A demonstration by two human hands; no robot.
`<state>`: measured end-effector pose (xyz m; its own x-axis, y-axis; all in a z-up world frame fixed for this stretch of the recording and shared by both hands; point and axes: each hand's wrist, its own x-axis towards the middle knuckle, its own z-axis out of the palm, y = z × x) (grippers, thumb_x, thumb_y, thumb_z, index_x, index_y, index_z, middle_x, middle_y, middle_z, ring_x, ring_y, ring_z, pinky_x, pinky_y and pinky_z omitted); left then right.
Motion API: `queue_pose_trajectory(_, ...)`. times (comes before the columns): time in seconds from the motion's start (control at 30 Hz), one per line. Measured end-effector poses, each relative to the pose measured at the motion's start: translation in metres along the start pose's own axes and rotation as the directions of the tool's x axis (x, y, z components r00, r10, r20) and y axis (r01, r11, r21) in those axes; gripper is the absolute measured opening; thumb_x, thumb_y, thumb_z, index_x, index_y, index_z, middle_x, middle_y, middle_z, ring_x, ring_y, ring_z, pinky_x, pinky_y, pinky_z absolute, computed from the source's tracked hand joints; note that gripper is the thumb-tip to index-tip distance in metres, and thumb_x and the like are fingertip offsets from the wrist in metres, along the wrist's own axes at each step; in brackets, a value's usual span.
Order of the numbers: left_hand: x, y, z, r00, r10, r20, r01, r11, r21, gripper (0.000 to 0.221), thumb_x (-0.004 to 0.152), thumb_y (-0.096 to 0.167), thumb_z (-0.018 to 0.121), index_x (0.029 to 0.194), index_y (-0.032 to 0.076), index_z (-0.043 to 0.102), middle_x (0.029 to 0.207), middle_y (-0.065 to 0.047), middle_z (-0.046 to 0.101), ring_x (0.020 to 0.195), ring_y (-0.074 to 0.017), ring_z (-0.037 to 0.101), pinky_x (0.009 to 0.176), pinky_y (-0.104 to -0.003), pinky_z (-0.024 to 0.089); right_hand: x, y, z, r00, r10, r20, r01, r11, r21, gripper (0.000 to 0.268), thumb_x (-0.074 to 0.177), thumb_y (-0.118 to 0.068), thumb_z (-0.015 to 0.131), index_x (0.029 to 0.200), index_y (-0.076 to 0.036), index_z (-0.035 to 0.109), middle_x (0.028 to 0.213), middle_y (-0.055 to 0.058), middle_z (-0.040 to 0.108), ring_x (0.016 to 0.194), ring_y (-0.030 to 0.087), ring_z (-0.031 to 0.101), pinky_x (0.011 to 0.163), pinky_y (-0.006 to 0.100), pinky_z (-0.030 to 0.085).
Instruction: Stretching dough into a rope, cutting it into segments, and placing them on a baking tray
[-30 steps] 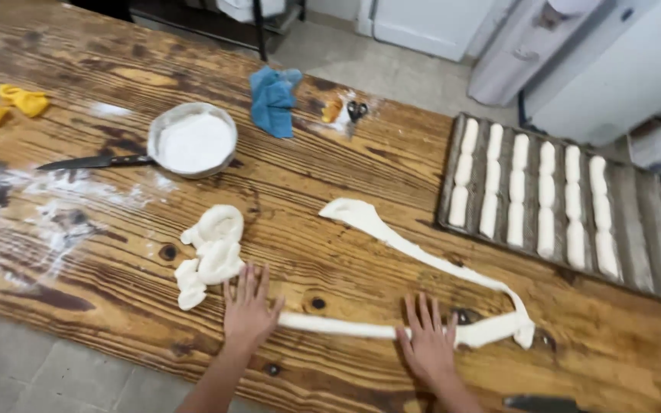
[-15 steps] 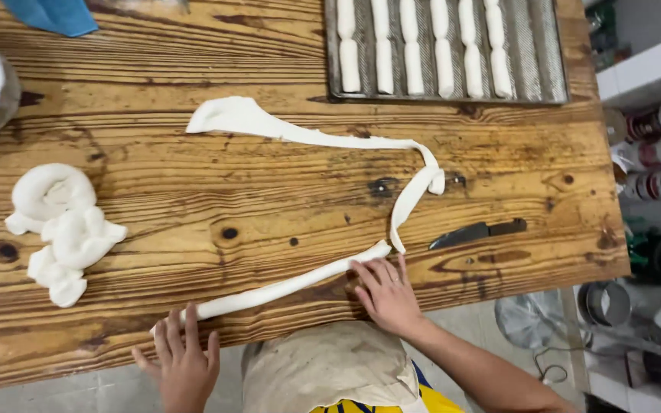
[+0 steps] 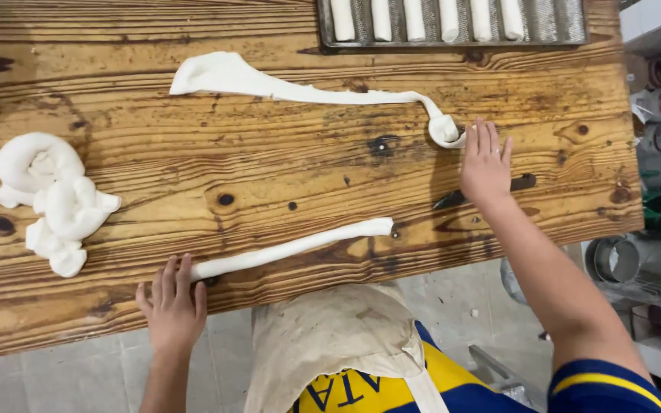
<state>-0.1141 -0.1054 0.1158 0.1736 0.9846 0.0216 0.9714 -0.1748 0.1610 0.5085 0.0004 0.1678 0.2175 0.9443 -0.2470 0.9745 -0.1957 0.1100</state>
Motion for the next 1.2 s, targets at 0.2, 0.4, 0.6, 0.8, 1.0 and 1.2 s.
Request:
queue_pose_trajectory(0.2,0.011,-0.006,0.023,0.959,0.116,-0.26,-0.126,0.992,-0.023,0.068,0.101,0.04,0.044,0.156,0.001,0.049,0.155,-0.017,0.053,0.145,-0.0329,0.047,0.124,-0.05,0.028,-0.135,-0.158,0.074,0.925,-0.377,0.05,0.354,0.901,0.249,0.078,0.105,-0.054,0.033,0.165,-0.006,0.015,0.173,0.018,0.009,0.159,0.037,0.004,0.127,0.052,0.01)
queue_pose_trajectory(0.4,0.139,0.003,0.027,0.946,-0.272,-0.176,0.263,0.962,-0.073,0.075,0.107,0.041,0.034,0.165,-0.004,0.018,0.169,-0.027,0.024,0.157,-0.0406,0.021,0.123,-0.059,0.004,-0.012,-0.184,0.037,0.994,-0.084,-0.073,0.102,0.95,0.295,0.087,0.104,-0.064,0.032,0.168,-0.012,0.002,0.173,0.021,0.001,0.16,0.038,-0.004,0.122,0.064,-0.01)
queue_pose_trajectory(0.6,0.121,0.024,0.014,0.949,-0.293,0.121,0.307,0.943,-0.129,0.072,0.109,0.048,0.026,0.169,0.011,0.013,0.174,-0.017,0.011,0.161,-0.0338,0.004,0.127,-0.057,-0.006,-0.018,-0.183,0.046,0.967,-0.253,-0.039,0.254,0.933,0.256,0.078,0.104,-0.063,0.014,0.168,-0.019,0.005,0.175,0.004,0.001,0.16,0.026,-0.001,0.126,0.055,-0.007)
queue_pose_trajectory(0.8,-0.036,0.057,0.01,0.99,-0.034,-0.136,0.027,0.998,-0.055,0.075,0.1,0.056,0.04,0.166,0.022,0.029,0.171,-0.006,0.026,0.156,-0.026,0.022,0.121,-0.054,0.003,-0.138,-0.157,0.077,0.895,-0.446,-0.004,0.437,0.875,0.211,0.086,0.097,-0.067,0.038,0.167,-0.024,0.014,0.169,0.0,0.025,0.153,0.026,0.025,0.119,0.071,0.005)
queue_pose_trajectory(1.0,0.027,0.029,0.05,0.993,-0.098,-0.073,0.094,0.994,-0.058,0.081,0.093,0.064,0.044,0.164,0.026,0.031,0.166,-0.013,0.032,0.152,-0.0375,0.028,0.117,-0.073,0.013,-0.069,-0.178,0.096,0.976,-0.201,-0.089,0.207,0.976,0.064,0.078,0.101,-0.054,0.033,0.168,-0.022,0.01,0.174,0.005,0.013,0.159,0.029,0.009,0.114,0.08,0.001)
queue_pose_trajectory(1.2,0.16,0.051,-0.008,0.935,-0.327,0.14,0.336,0.941,-0.042,0.073,0.103,0.065,0.021,0.167,0.033,0.01,0.174,-0.014,0.005,0.16,-0.0362,-0.003,0.118,-0.073,-0.005,0.038,-0.267,0.026,0.964,-0.264,-0.037,0.266,0.946,0.187,0.073,0.105,-0.066,0.018,0.167,-0.032,0.003,0.174,-0.001,0.004,0.16,0.028,0.0,0.115,0.08,-0.004)
